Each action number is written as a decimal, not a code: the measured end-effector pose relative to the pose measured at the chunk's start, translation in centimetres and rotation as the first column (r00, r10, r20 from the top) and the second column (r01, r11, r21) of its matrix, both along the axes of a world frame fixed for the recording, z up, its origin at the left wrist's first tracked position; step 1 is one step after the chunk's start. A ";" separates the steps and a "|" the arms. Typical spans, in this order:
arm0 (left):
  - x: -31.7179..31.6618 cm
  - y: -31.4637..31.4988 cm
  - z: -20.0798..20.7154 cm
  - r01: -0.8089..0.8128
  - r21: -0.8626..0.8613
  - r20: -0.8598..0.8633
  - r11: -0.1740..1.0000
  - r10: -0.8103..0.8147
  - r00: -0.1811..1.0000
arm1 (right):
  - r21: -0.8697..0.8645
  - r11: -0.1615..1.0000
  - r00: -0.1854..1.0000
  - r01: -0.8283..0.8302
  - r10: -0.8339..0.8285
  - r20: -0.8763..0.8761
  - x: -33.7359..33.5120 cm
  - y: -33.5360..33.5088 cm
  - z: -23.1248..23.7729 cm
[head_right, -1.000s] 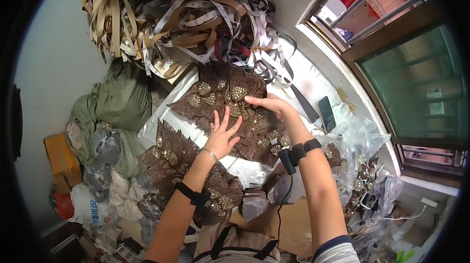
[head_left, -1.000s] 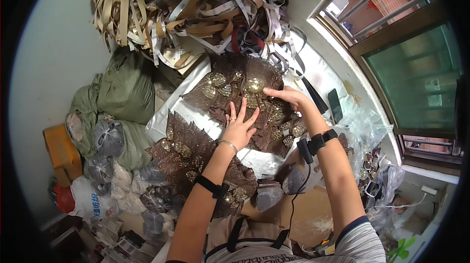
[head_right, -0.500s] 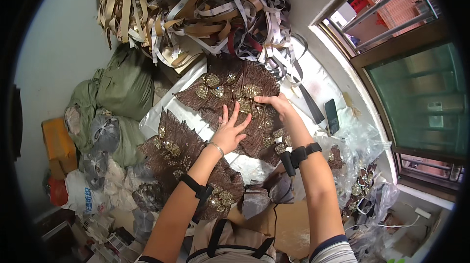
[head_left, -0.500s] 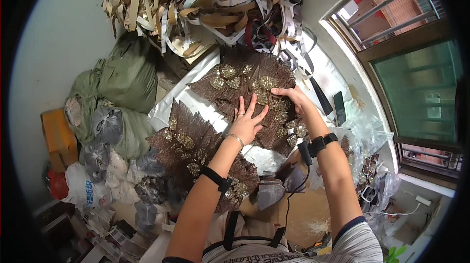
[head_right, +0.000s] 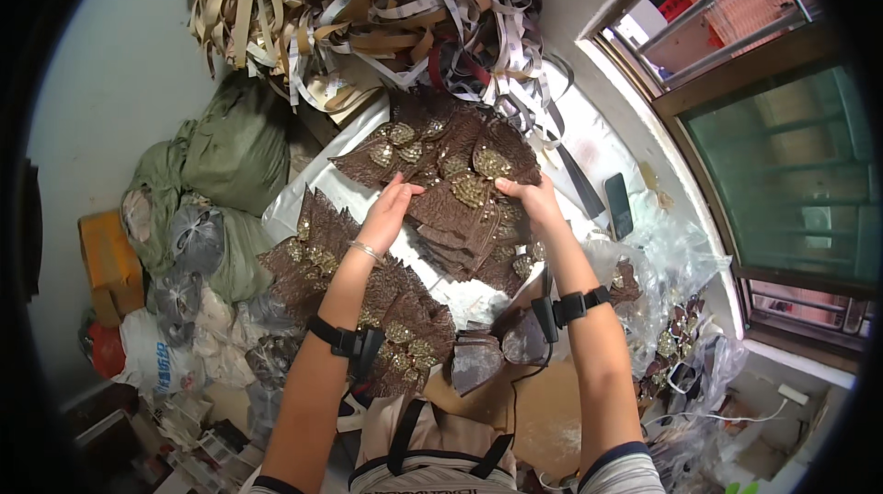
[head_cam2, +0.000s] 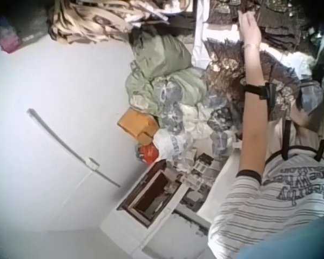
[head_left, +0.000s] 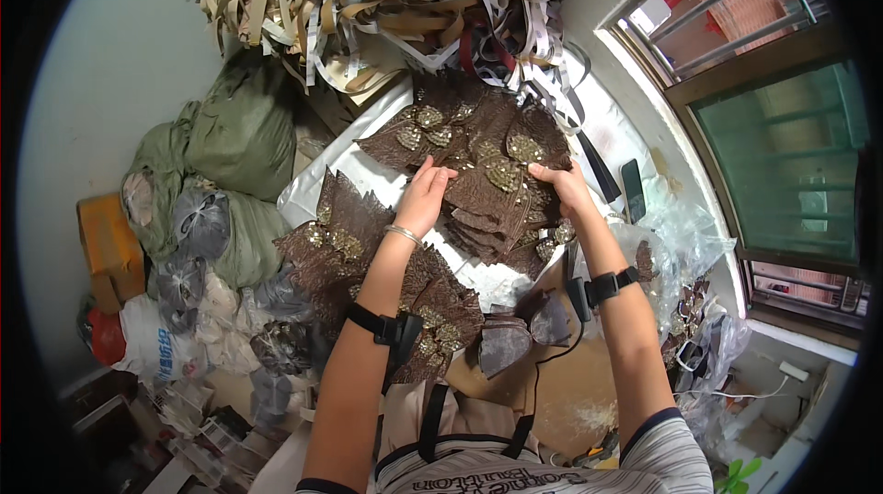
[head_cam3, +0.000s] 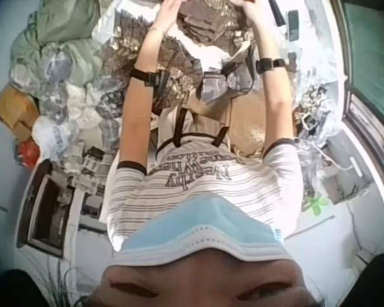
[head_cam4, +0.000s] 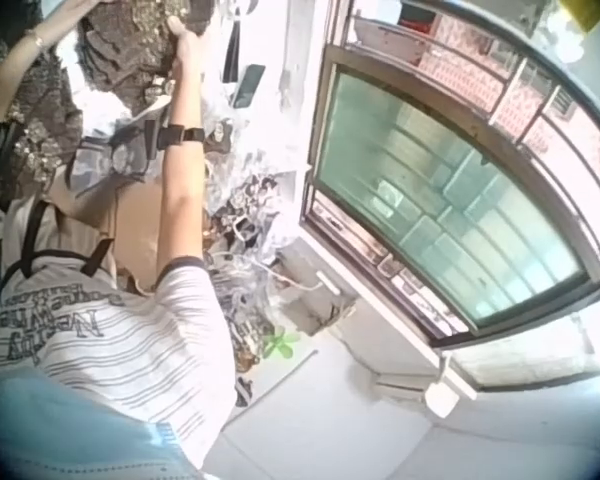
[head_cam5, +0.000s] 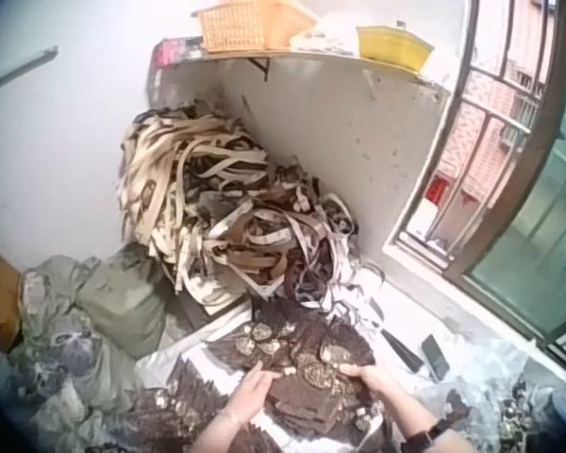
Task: The recorder is organizing, marking, and checking various brown and gold shoe/garment decorations and bow components in a workshop environment.
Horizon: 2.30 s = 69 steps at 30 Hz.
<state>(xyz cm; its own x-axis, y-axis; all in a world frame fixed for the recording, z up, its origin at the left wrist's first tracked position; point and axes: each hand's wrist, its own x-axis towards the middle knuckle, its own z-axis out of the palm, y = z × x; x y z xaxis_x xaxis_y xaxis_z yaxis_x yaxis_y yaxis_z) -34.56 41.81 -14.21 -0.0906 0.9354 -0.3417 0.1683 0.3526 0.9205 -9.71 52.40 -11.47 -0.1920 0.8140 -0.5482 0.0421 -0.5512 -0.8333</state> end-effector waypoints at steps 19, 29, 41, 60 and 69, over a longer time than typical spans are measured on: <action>1.8 0.3 -3.8 -0.310 0.063 0.006 0.948 0.311 0.951 | 0.365 0.921 0.990 0.137 -0.144 -0.010 5.9 -4.8 12.7; 19.5 -9.0 11.6 -0.053 0.051 0.022 0.997 0.052 0.998 | 0.394 0.831 0.880 0.394 -0.217 -0.423 22.5 -11.6 29.5; 22.0 -13.4 3.9 0.187 0.082 0.573 0.979 -0.200 0.795 | 0.168 0.679 0.617 0.715 -0.499 -0.608 24.8 -24.7 22.7; 25.8 -5.9 9.5 0.427 -0.089 0.596 0.900 -0.296 0.747 | -0.656 0.455 0.201 0.602 -0.881 -0.427 32.8 -20.9 -9.9; 26.8 -1.5 11.5 0.013 -0.027 0.589 1.000 0.005 0.808 | -0.276 0.642 0.534 0.715 -0.757 -0.377 35.1 -20.5 -7.3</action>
